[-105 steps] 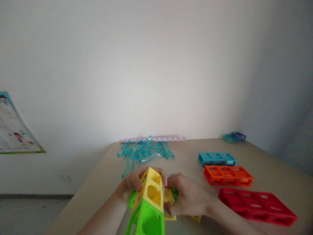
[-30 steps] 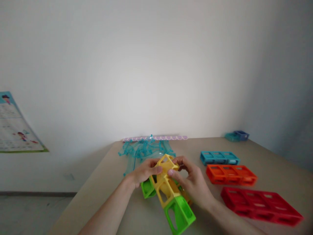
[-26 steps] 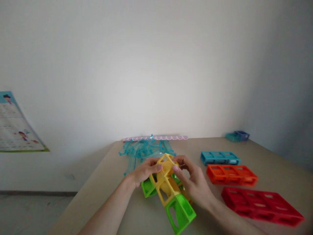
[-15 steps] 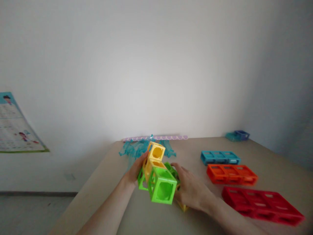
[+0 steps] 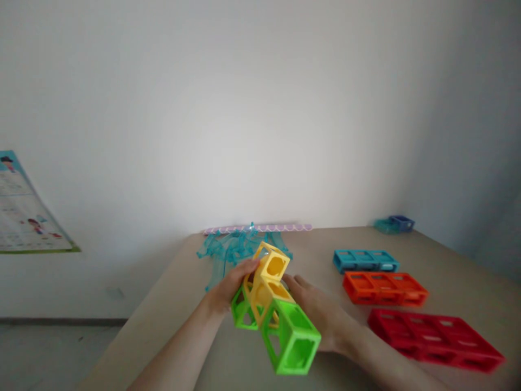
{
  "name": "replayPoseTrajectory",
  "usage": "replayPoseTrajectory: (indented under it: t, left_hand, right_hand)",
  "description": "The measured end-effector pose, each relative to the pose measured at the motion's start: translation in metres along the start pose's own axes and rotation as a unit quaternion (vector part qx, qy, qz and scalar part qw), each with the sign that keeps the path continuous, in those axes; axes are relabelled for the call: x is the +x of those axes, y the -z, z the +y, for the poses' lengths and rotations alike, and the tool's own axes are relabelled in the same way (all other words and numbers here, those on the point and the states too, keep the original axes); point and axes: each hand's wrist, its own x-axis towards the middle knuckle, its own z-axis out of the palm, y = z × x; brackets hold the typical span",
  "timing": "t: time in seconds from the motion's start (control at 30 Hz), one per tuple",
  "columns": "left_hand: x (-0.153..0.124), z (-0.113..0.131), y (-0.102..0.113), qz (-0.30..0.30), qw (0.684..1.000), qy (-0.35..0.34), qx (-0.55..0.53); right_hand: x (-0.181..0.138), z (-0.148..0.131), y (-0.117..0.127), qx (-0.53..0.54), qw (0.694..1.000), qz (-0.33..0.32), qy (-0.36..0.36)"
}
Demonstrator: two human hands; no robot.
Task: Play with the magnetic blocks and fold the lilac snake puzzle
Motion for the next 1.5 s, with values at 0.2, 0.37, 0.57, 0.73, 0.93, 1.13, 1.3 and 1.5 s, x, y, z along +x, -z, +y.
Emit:
replayPoseTrajectory:
  t: [0.2, 0.37, 0.57, 0.73, 0.93, 1.13, 1.3, 1.5]
  left_hand:
    - [0.004, 0.004, 0.004, 0.053, 0.998, -0.017, 0.043]
    - [0.004, 0.009, -0.003, 0.025, 0.997, -0.025, 0.063]
    - [0.006, 0.005, -0.005, -0.004, 0.996, -0.045, 0.078]
    - [0.008, 0.002, -0.006, 0.008, 0.995, -0.058, 0.082]
    - [0.008, 0.004, -0.01, 0.035, 0.994, -0.076, 0.064]
    - [0.008, 0.004, -0.012, 0.056, 0.993, -0.087, 0.053]
    - [0.009, 0.007, -0.017, 0.117, 0.983, -0.133, 0.037]
    - [0.006, 0.009, -0.018, 0.126, 0.984, -0.096, 0.085]
  right_hand:
    - [0.009, 0.009, -0.001, 0.1, 0.989, 0.037, -0.101]
    - [0.022, 0.026, -0.002, 0.272, 0.935, 0.159, -0.159]
    - [0.021, 0.016, 0.004, 0.51, 0.832, 0.206, -0.074]
    - [0.013, 0.006, 0.008, 0.508, 0.844, 0.163, -0.058]
    - [0.012, 0.009, 0.014, 0.487, 0.868, 0.1, -0.015]
    - [0.014, 0.008, 0.013, 0.466, 0.876, 0.124, -0.028]
    - [0.012, -0.001, 0.01, 0.392, 0.903, 0.16, -0.073]
    - [0.011, 0.0, 0.003, 0.358, 0.918, 0.151, -0.076]
